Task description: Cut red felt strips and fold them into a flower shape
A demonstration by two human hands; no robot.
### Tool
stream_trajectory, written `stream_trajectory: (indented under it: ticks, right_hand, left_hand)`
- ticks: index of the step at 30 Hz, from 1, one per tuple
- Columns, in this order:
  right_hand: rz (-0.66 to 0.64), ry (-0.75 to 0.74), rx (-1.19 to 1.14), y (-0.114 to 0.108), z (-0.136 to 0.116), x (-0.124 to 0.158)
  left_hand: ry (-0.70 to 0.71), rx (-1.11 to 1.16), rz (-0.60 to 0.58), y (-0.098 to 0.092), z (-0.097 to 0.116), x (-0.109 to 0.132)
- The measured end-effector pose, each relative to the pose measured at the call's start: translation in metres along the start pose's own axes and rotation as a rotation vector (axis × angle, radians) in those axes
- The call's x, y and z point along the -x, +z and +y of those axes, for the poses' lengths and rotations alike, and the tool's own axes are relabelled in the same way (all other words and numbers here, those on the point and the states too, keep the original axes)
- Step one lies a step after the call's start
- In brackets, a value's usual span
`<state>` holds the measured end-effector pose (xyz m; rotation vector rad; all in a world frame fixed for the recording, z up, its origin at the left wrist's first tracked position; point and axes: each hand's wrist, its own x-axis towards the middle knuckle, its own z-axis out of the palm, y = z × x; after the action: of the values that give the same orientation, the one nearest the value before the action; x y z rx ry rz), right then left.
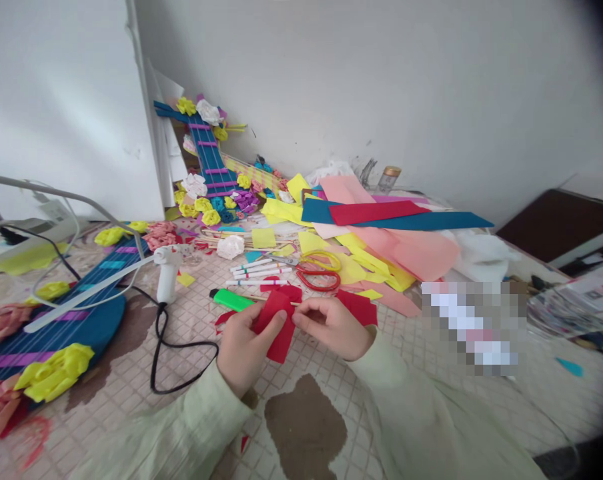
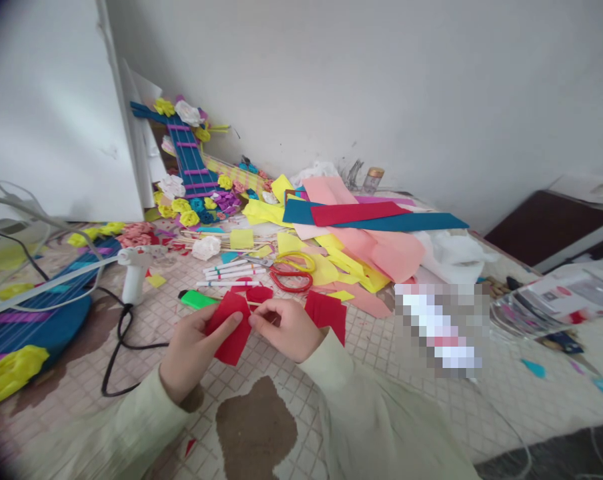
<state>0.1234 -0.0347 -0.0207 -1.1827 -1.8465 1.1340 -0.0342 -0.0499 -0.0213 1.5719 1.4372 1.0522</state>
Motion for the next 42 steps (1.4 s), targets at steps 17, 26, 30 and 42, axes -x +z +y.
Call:
stream_trajectory:
  ticks: [17,26,30,42]
  right_hand:
    - [0.166,0.047,-0.227,0.0015,-0.0023,-0.003]
    - [0.134,0.034,-0.291,0.0032,-0.0021,-0.0024]
    - [0.189,0.019,-0.251,0.0048,-0.001,-0.0024]
    - [0.11,0.073,-0.243,0.0042,0.0017,-0.0019]
  left_hand:
    - [0.017,0.003,-0.106,0.0072,-0.0013,0.0032]
    - [-0.003,-0.005,-0.099,0.0065,-0.004,0.0032]
    - [0.005,0.003,-0.095,0.0062,-0.0031,0.0026]
    - [0.011,0.036,-0.03,0.0051,-0.003,0.0027]
